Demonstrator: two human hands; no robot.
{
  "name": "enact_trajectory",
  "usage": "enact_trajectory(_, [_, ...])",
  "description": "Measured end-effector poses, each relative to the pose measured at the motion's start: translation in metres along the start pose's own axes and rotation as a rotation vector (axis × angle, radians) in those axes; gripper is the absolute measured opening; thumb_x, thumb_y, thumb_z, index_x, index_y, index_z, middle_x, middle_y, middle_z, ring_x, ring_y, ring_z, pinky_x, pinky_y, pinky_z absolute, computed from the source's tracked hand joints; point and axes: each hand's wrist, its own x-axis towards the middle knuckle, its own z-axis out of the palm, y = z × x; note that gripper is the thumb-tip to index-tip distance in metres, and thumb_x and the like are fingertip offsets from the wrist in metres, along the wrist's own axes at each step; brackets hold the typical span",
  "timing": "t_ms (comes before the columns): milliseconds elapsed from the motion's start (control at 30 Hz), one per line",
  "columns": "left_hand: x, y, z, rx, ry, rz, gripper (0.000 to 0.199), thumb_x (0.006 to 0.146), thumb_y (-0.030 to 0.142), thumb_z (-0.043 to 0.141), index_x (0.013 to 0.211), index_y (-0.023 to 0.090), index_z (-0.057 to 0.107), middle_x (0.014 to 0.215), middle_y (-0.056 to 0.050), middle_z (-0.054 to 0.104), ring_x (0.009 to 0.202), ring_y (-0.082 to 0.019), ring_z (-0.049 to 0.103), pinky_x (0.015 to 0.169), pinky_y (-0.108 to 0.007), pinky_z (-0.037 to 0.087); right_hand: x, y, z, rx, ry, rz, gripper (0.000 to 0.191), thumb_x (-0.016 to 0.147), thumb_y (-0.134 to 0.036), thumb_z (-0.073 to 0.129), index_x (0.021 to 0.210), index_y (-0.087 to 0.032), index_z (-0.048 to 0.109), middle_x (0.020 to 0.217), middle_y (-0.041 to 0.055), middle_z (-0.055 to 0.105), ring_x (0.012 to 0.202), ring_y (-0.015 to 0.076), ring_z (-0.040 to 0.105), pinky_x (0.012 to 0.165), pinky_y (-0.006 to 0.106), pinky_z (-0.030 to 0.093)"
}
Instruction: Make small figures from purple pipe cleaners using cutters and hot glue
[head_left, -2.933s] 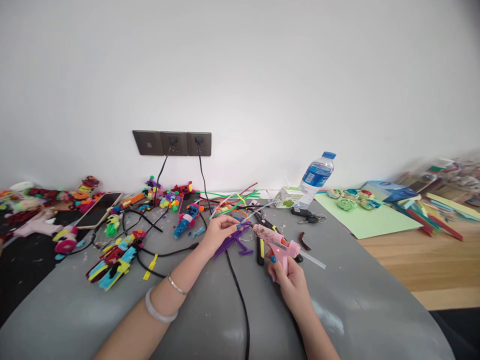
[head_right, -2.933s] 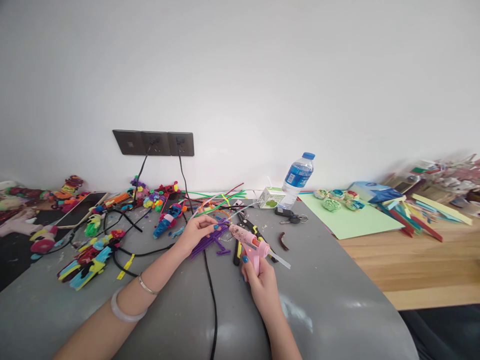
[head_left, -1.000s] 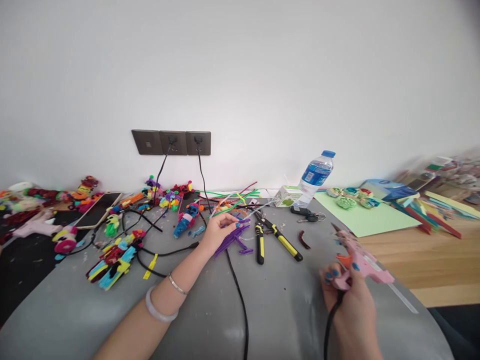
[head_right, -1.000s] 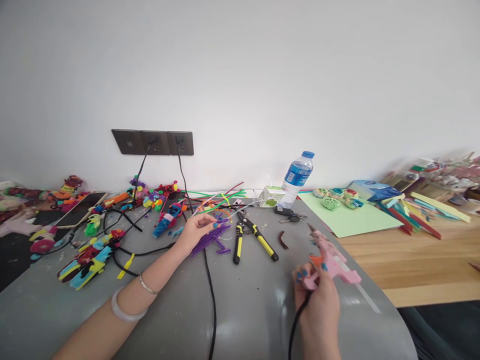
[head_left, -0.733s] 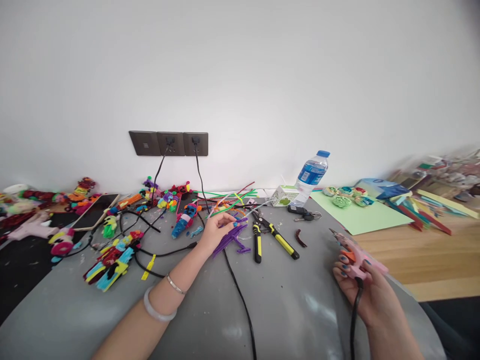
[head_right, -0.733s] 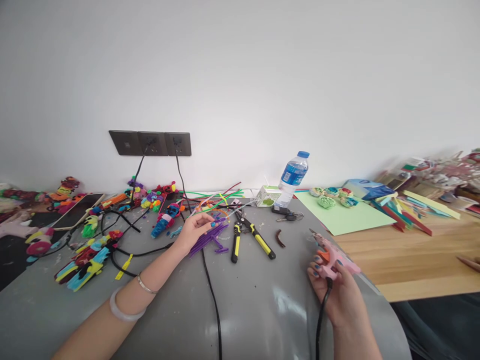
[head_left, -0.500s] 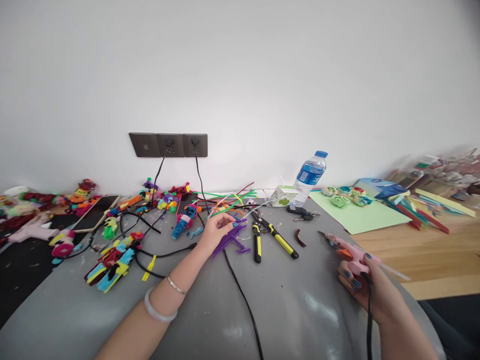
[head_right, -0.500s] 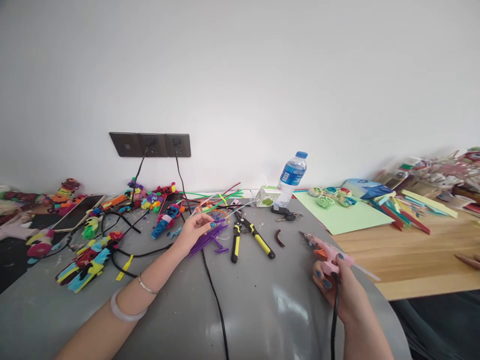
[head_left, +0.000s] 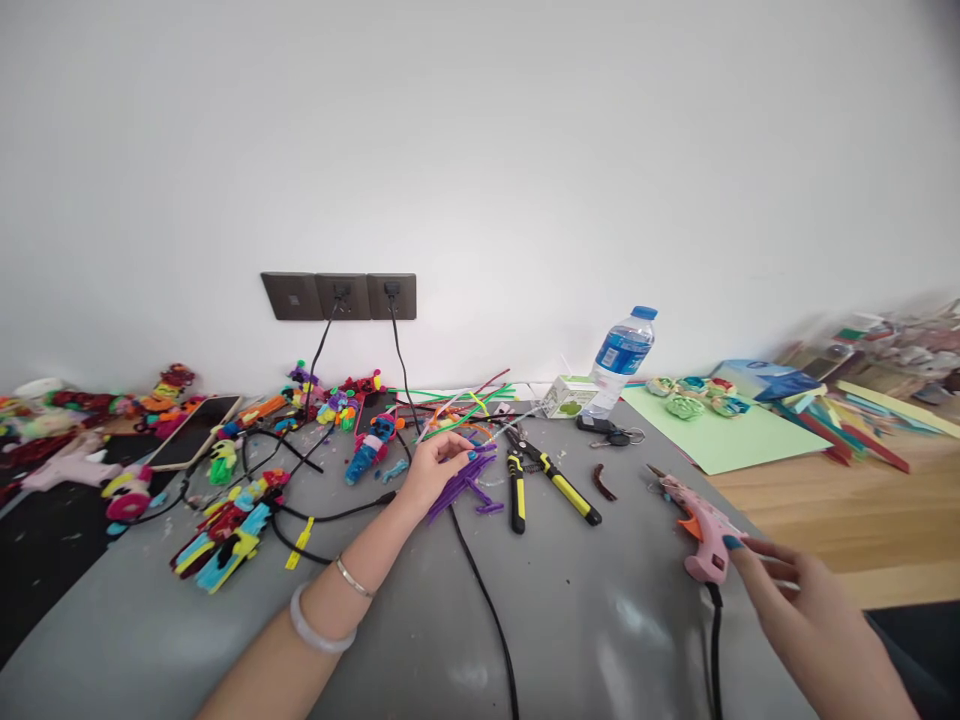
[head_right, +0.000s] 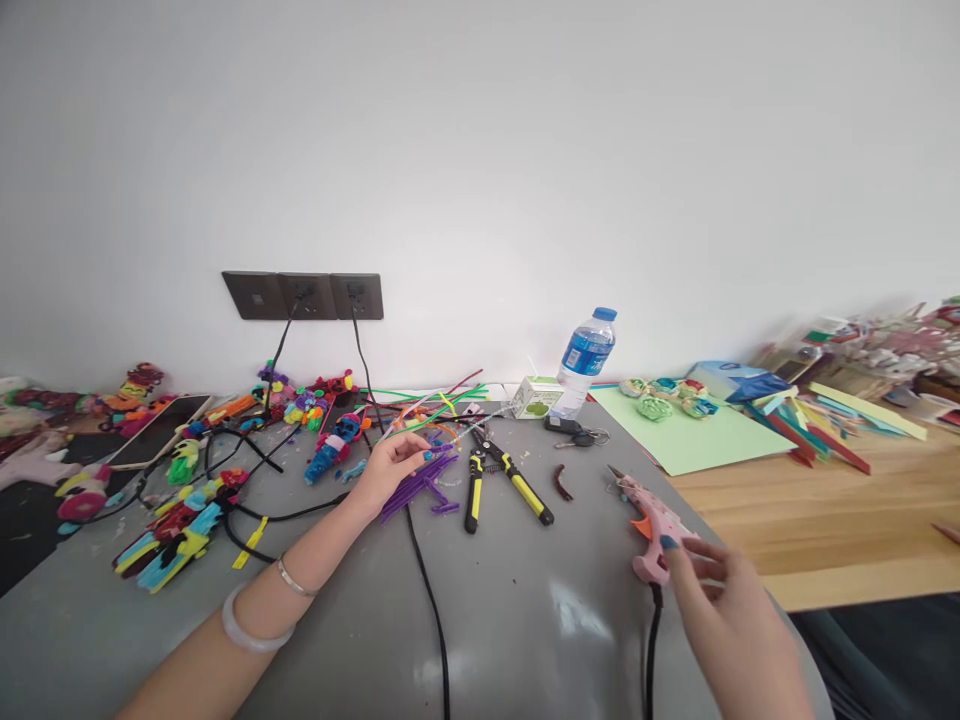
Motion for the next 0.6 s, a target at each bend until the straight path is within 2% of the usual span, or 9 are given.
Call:
enact_trajectory(67, [0.000, -0.001, 0.000, -0.003, -0.003, -0.006, 0.020, 0.068, 0.032, 0.073, 0.078, 0.017, 0.065, 0.073, -0.001, 0.063, 0.067, -0.014, 0.055, 0.059, -0.023, 0.040, -0.017, -0.024, 0.024, -0.041, -0.128, -0.089, 0.037, 0.068, -0.056, 0.066, 0.088, -0.024, 0.065, 0.084, 0.0125, 0.070, 0.064, 0.0268, 0.063, 0.057, 0.041, 0.044])
enact_trajectory(133, [0.001, -0.001, 0.000, -0.006, -0.002, -0.008, 0.021, 0.068, 0.032, 0.073, 0.078, 0.016, 0.066, 0.072, -0.001, 0.062, 0.066, -0.014, 0.055, 0.057, -0.023, 0.039, -0.037, -0.048, 0.058, -0.072, -0.242, -0.283, 0.039, 0.076, -0.053, 0.057, 0.100, -0.023, 0.063, 0.105, 0.0131, 0.069, 0.089, 0.0297, 0.065, 0.071, 0.043, 0.048])
enact_trajectory(233, [0.001, -0.002, -0.001, -0.016, 0.000, -0.006, 0.021, 0.067, 0.032, 0.074, 0.078, 0.016, 0.066, 0.070, 0.000, 0.061, 0.064, -0.013, 0.054, 0.056, -0.023, 0.039, -0.065, -0.072, 0.112, -0.197, -0.333, -0.524, 0.042, 0.082, -0.043, 0.050, 0.117, -0.019, 0.057, 0.117, 0.0165, 0.064, 0.112, 0.0333, 0.057, 0.093, 0.050, 0.042])
enact_trajectory(267, [0.002, -0.002, -0.001, -0.018, -0.002, -0.004, 0.021, 0.067, 0.032, 0.074, 0.078, 0.016, 0.066, 0.070, -0.001, 0.061, 0.064, -0.013, 0.054, 0.055, -0.023, 0.039, -0.072, -0.076, 0.125, -0.290, -0.330, -0.537, 0.047, 0.081, -0.042, 0.052, 0.121, -0.017, 0.055, 0.120, 0.0195, 0.062, 0.117, 0.0363, 0.054, 0.095, 0.053, 0.040])
enact_trajectory(333, [0.002, -0.003, -0.001, -0.016, -0.006, -0.001, 0.021, 0.067, 0.032, 0.074, 0.078, 0.016, 0.066, 0.071, -0.001, 0.062, 0.064, -0.013, 0.054, 0.056, -0.023, 0.039, -0.080, -0.083, 0.143, -0.538, -0.324, -0.464, 0.062, 0.078, -0.046, 0.058, 0.130, -0.013, 0.051, 0.134, 0.0258, 0.052, 0.124, 0.0439, 0.046, 0.097, 0.059, 0.034])
enact_trajectory(400, [0.002, -0.003, -0.002, -0.004, -0.009, 0.004, 0.022, 0.067, 0.033, 0.073, 0.079, 0.016, 0.066, 0.071, -0.001, 0.062, 0.064, -0.013, 0.055, 0.056, -0.023, 0.040, -0.080, -0.090, 0.149, -0.709, -0.389, -0.384, 0.077, 0.075, -0.049, 0.062, 0.139, -0.011, 0.044, 0.139, 0.0286, 0.045, 0.127, 0.0464, 0.042, 0.098, 0.059, 0.032])
enact_trajectory(467, [0.003, -0.004, -0.002, 0.008, -0.012, 0.009, 0.022, 0.068, 0.033, 0.073, 0.079, 0.016, 0.066, 0.071, -0.001, 0.063, 0.065, -0.014, 0.056, 0.057, -0.023, 0.040, -0.074, -0.099, 0.144, -0.808, -0.488, -0.332, 0.083, 0.074, -0.045, 0.064, 0.145, -0.010, 0.038, 0.137, 0.0272, 0.047, 0.124, 0.0442, 0.045, 0.097, 0.053, 0.034])
enact_trajectory(600, [0.003, -0.004, -0.002, 0.011, -0.019, 0.018, 0.019, 0.069, 0.031, 0.072, 0.079, 0.015, 0.065, 0.073, -0.001, 0.064, 0.066, -0.013, 0.056, 0.057, -0.022, 0.040, -0.053, -0.115, 0.121, -0.882, -0.638, -0.361, 0.080, 0.071, -0.035, 0.064, 0.144, -0.013, 0.040, 0.117, 0.0213, 0.058, 0.111, 0.0404, 0.052, 0.089, 0.046, 0.037])
